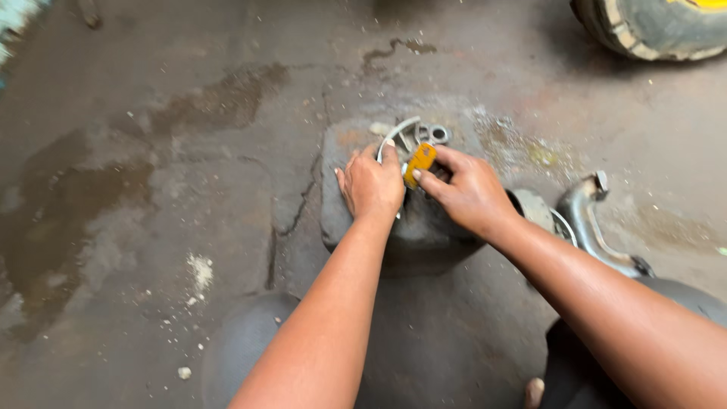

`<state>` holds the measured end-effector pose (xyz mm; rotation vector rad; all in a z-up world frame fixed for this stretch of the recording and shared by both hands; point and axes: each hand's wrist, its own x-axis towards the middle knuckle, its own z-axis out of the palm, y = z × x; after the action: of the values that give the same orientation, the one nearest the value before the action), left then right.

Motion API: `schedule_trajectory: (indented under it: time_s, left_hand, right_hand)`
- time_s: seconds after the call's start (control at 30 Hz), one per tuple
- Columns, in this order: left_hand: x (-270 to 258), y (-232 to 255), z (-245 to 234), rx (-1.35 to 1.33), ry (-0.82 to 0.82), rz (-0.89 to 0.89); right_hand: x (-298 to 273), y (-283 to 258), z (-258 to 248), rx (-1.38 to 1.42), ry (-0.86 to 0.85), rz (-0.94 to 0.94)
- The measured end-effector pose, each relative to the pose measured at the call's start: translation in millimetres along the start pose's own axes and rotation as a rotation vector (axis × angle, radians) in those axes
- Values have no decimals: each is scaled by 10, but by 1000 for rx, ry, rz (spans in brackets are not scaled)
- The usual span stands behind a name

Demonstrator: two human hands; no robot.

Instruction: The person scrubs a curved metal part with a yellow abrasive block on a stone surface. They repeatedly rub the part's edges and surfaces, occasionally repositioning it to access different areas.

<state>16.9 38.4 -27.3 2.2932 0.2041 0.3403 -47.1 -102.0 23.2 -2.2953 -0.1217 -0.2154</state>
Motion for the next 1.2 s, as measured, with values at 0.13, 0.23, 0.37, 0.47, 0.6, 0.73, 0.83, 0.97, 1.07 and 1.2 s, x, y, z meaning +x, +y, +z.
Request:
schedule_trajectory:
  time_s: [0.13, 0.23, 0.37, 0.47, 0.6, 0.73, 0.83, 0.97, 1.07, 1.2]
  left_hand:
    - [-84, -5, -13, -106, -12, -8]
    - [15, 27, -108, -71, -69, -53]
    - [43, -7, -82, -50, -52, -19]
    - [67, -11, -33, -63, -53, -3]
    - [101, 6, -56, -51, -47, -11]
    - [47, 27, -46, -116, -40, 37]
    - [-31, 33, -49, -136, -56, 73]
    - [9, 32, -1, -183, -33, 108]
    - [55, 14, 51, -172, 0, 135]
    - [49, -11, -30, -156, -63, 79]
  right_hand:
    - [7, -35, -3, 23, -123, 7]
    - [36, -78, -42, -30, -131, -84]
    - [53, -43, 6, -74, -134, -111]
    - [122, 81, -68, -127, -157, -246]
    - [171, 134, -68, -99, -179, -36]
    - [275, 195, -29, -1, -219, -46]
    - [304, 244, 33, 117, -256, 17]
    - [417, 329, 75, 69, -298, 2]
    - [454, 355, 73, 169, -328, 58]
    - [334, 271, 141, 348, -277, 10]
